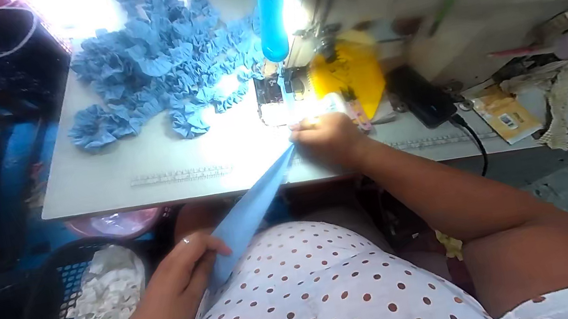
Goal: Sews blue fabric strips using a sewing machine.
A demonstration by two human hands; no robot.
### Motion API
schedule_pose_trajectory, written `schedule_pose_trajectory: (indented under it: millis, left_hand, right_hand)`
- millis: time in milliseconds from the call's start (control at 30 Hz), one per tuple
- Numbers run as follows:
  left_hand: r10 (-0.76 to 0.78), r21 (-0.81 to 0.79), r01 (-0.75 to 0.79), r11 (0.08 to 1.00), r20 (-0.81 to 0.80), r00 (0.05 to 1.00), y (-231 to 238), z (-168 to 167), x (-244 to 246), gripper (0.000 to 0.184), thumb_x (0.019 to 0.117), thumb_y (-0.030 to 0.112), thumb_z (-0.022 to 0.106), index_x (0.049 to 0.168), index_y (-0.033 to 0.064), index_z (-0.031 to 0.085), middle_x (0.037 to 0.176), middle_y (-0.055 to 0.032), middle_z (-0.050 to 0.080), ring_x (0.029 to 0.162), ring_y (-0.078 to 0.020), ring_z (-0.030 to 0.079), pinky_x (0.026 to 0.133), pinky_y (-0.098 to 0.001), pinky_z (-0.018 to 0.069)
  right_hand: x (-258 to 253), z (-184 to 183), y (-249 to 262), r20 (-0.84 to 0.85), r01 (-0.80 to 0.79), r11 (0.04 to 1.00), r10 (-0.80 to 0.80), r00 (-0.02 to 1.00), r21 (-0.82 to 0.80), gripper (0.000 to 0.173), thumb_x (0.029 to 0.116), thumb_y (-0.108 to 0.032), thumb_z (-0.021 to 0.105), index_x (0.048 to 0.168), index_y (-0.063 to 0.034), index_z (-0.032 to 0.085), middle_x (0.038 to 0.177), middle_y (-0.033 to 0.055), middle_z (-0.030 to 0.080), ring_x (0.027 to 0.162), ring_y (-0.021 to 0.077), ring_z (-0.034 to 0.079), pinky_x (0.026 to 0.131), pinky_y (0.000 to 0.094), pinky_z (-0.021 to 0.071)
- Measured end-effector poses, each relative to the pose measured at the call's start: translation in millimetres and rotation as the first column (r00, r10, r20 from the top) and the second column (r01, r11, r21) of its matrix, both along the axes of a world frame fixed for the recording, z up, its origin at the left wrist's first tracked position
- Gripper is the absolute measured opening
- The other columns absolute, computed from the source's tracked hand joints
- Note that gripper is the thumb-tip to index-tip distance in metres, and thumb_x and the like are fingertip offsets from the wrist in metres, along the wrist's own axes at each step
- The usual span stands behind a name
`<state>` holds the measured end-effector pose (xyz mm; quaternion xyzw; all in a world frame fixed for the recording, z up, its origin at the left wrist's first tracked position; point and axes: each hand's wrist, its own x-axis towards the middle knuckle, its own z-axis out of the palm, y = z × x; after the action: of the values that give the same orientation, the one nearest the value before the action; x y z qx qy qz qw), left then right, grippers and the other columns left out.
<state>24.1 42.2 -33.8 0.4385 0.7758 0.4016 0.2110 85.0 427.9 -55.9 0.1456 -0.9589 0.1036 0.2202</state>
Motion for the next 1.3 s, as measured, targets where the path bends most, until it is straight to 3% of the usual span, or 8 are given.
schedule_pose_trajectory:
  millis: [100, 200, 267, 333, 433, 633, 1100, 1300]
  left_hand:
    - [0.134, 0.019, -0.135, 0.991, 0.052, 0.990, 16.4, -11.3, 8.5, 0.026, 0.1008, 0.018, 0.045, 0.106, 0.0092, 0.069, 0.103, -0.0016, 0.066, 0.097, -0.0038, 0.060, 0.087, -0.0217, 0.0495]
    - [0.146, -0.161, -0.190, 0.969, -0.249, 0.957, 31.1, -11.8, 10.1, 0.042, 0.0915, 0.044, 0.067, 0.111, 0.0071, 0.065, 0.103, -0.0129, 0.068, 0.088, -0.0264, 0.068, 0.074, -0.0450, 0.0568]
    - [0.099, -0.212, -0.212, 0.954, -0.444, 0.890, 33.7, -13.7, 7.0, 0.037, 0.0856, 0.032, 0.078, 0.106, 0.0030, 0.067, 0.099, -0.0190, 0.067, 0.078, -0.0371, 0.070, 0.062, -0.0543, 0.0576]
    - [0.088, -0.174, -0.214, 0.961, -0.544, 0.834, 28.3, -15.4, 2.5, 0.022, 0.0812, 0.016, 0.077, 0.098, 0.0028, 0.069, 0.094, -0.0191, 0.066, 0.072, -0.0374, 0.069, 0.054, -0.0533, 0.0555]
    - [0.134, -0.027, -0.188, 0.982, -0.600, 0.789, 14.0, -11.4, -0.5, 0.018, 0.0881, 0.018, 0.062, 0.095, 0.0036, 0.070, 0.094, -0.0164, 0.069, 0.077, -0.0316, 0.071, 0.061, -0.0460, 0.0575]
    - [0.294, 0.228, -0.193, 0.954, -0.601, 0.743, -4.3, 6.1, 7.9, 0.025, 0.1007, 0.021, 0.060, 0.090, 0.0021, 0.071, 0.099, -0.0167, 0.072, 0.095, -0.0243, 0.069, 0.083, -0.0317, 0.0554]
    - [0.287, 0.359, -0.056, 0.932, -0.633, 0.719, 9.3, 25.6, 8.9, 0.022, 0.0969, 0.014, 0.061, 0.077, 0.0038, 0.063, 0.084, -0.0125, 0.068, 0.083, -0.0191, 0.065, 0.074, -0.0265, 0.0523]
    - [-0.129, 0.172, 0.140, 0.975, -0.078, 0.989, 4.3, 29.4, 18.5, 0.040, 0.0992, 0.045, 0.063, 0.120, 0.0106, 0.063, 0.103, -0.0007, 0.069, 0.095, 0.0011, 0.063, 0.085, -0.0141, 0.0512]
  right_hand:
    - [-16.8, 2.1, 7.8, 0.082, 0.109, 0.994, -0.108, 0.991, -0.004, 0.021, 0.0979, -0.006, 0.057, 0.102, -0.0059, 0.077, 0.103, 0.0189, 0.075, 0.089, 0.0360, 0.074, 0.071, 0.0529, 0.0592]
    - [-26.4, 4.6, 10.9, 0.156, 0.225, 0.974, -0.223, 0.962, 0.005, 0.022, 0.0995, -0.009, 0.057, 0.107, -0.0079, 0.077, 0.115, 0.0178, 0.075, 0.105, 0.0352, 0.073, 0.084, 0.0543, 0.0587]
    - [-29.7, 8.2, 8.4, 0.207, 0.269, 0.963, -0.265, 0.942, 0.011, 0.021, 0.0999, -0.010, 0.057, 0.109, -0.0083, 0.077, 0.114, 0.0175, 0.074, 0.105, 0.0351, 0.072, 0.084, 0.0550, 0.0581]
    - [-30.4, 11.3, 1.5, 0.208, 0.280, 0.960, -0.279, 0.937, 0.024, 0.022, 0.0983, -0.007, 0.058, 0.110, -0.0071, 0.076, 0.115, 0.0182, 0.073, 0.106, 0.0362, 0.071, 0.087, 0.0559, 0.0565]
    - [-23.8, 11.9, -16.7, 0.133, 0.203, 0.977, -0.193, 0.972, -0.068, 0.027, 0.0985, -0.009, 0.060, 0.123, -0.0045, 0.072, 0.130, 0.0187, 0.069, 0.131, 0.0381, 0.060, 0.115, 0.0561, 0.0420]
    - [-3.0, 37.3, -105.5, 0.065, -0.149, 0.946, 0.175, 0.983, -0.288, 0.032, 0.0953, -0.024, 0.069, 0.123, -0.0085, 0.072, 0.132, 0.0131, 0.068, 0.135, 0.0323, 0.057, 0.119, 0.0585, 0.0362]
    - [-5.7, 64.3, -145.4, -0.040, -0.313, 0.939, 0.310, 0.950, -0.143, 0.016, 0.0951, -0.010, 0.065, 0.099, -0.0135, 0.080, 0.092, 0.0044, 0.074, 0.089, 0.0213, 0.069, 0.082, 0.0409, 0.0522]
    - [66.7, 66.6, -122.2, 0.014, -0.252, 0.967, 0.252, 0.968, -0.039, 0.021, 0.1015, -0.005, 0.054, 0.101, -0.0081, 0.075, 0.093, 0.0087, 0.077, 0.086, 0.0224, 0.075, 0.076, 0.0372, 0.0612]
